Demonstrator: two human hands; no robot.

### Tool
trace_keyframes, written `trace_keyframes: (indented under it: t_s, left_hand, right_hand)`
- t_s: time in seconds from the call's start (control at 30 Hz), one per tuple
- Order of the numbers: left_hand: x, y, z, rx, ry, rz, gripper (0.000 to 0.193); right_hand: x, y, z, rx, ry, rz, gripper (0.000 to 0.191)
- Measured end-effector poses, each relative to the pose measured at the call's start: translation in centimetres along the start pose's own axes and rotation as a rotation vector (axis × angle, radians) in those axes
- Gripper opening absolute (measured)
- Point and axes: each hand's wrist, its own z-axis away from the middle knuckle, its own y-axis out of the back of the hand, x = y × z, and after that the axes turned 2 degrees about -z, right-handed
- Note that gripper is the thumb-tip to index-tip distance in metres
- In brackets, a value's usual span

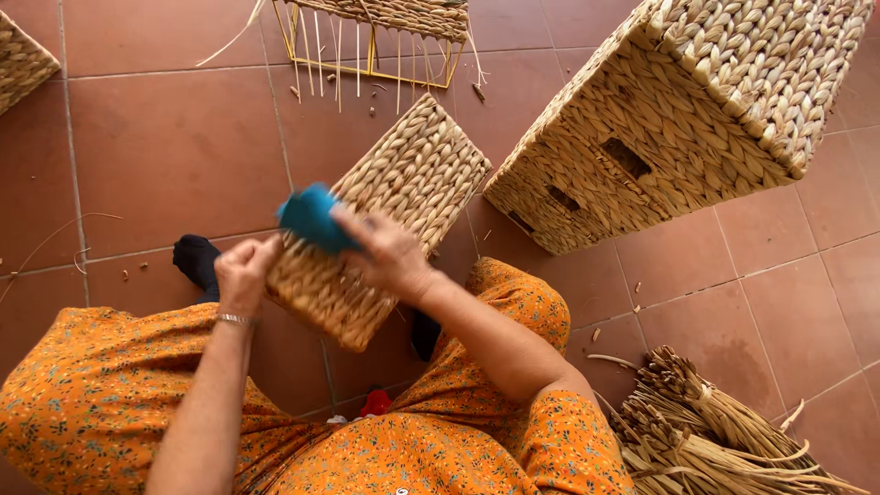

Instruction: The person sits on the floor and wipes woven water-hyacinth storage baskets with a blue cloth, rotating each basket to wipe its sides, top and edges, then sets it aside and continues with other baskets. Loose woven strands and scissors lie on the floor nearby.

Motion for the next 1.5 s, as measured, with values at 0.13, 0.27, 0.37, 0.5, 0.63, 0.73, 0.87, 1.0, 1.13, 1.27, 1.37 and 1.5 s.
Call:
trace_keyframes:
  t_s: [0.13, 0.27, 0.37, 0.5, 0.63, 0.73, 0.87, 1.0, 1.13, 1.27, 1.37, 1.5]
  left_hand:
    - [-6.9, 1.4, 2.6, 0.012, 0.23, 0.017, 0.038]
    - [-8.6, 2.8, 1.9, 0.046, 0.102, -0.388, 0.038]
    - [-7.9, 2.9, 1.5, 0.022, 0.11, -0.452, 0.041]
    - [-6.8, 1.9, 1.0, -0.046, 0.28, -0.526, 0.053]
    - [-7.3, 1.5, 0.3, -0.005, 0.306, -0.514, 0.055]
    - [-8.2, 1.3, -0.2, 0.048, 0.291, -0.433, 0.055]
    - [-9.2, 1.2, -0.2, 0.06, 0.299, -0.419, 0.059]
    - [-9.4, 1.1, -0.4, 0.065, 0.277, -0.439, 0.059]
    - [-9.1, 0.9, -0.7, 0.063, 0.247, -0.436, 0.058]
    - [-8.9, 0.7, -1.0, 0.073, 0.21, -0.393, 0.056]
    - [-9.0, 0.9, -1.3, 0.069, 0.234, -0.363, 0.055]
    - [-9.2, 1.0, -1.5, 0.06, 0.272, -0.37, 0.055]
  right_hand:
    - [-2.0, -4.1, 3.4, -0.117, 0.327, -0.027, 0.07]
    - [2.8, -7.1, 2.1, -0.034, 0.354, 0.065, 0.057]
    - [9.7, -6.9, -1.8, -0.053, 0.068, 0.362, 0.05]
    - [15.2, -4.0, -4.2, 0.183, -0.12, 0.66, 0.065]
    - [8.7, -5.1, -2.3, -0.005, -0.078, 0.43, 0.057]
    - [0.1, -6.7, 1.3, -0.316, 0.165, 0.337, 0.05]
    - [-3.3, -6.8, 3.8, -0.222, 0.424, 0.129, 0.067]
    - [4.4, -7.0, 0.0, -0.108, 0.347, 0.298, 0.055]
    - [15.1, -4.7, -4.7, 0.121, 0.065, 0.641, 0.063]
    - [18.9, -3.0, -5.6, 0.309, -0.112, 0.694, 0.068]
    - [14.6, -4.6, -4.5, 0.183, -0.026, 0.547, 0.063]
    - [3.4, -7.7, -0.7, -0.098, 0.202, 0.368, 0.047]
